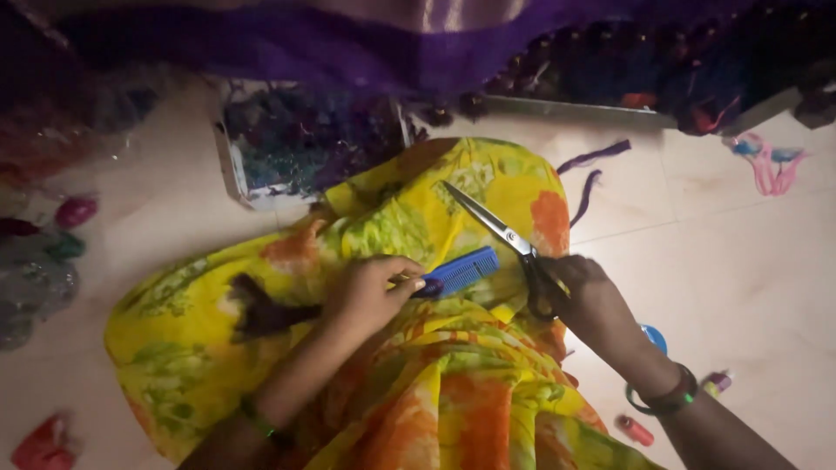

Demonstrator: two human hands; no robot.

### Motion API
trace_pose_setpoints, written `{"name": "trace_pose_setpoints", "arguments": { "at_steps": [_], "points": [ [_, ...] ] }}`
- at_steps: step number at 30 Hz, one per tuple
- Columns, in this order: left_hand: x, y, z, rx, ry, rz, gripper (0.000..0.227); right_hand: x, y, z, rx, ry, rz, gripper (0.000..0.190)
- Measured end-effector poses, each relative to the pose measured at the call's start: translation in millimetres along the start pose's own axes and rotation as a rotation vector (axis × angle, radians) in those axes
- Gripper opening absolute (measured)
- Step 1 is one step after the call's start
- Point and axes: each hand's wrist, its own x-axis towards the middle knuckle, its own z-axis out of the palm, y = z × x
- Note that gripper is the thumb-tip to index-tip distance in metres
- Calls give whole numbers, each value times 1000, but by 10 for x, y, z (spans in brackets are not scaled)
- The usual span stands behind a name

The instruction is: Embellishing the edge of a saree with thread, beads, and fabric strips.

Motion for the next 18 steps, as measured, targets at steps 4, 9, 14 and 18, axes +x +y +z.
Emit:
{"name": "trace_pose_setpoints", "arguments": {
  "at_steps": [4,9,14,18],
  "points": [
    [-11,34,164,-78,-25,-45,20,116,-335,26,10,53,-146,42],
    [55,-66,-183,-1660,-130,22,51,340,-429,618,-160,-150,-571,31],
    [-546,193,-1453,-1966,136,561,53,560,-281,949,-383,-31,-741,24],
    [-966,385,-1851,-1897,508,591,57,593,-77,1229,-389,-137,-828,17]
  ]
}}
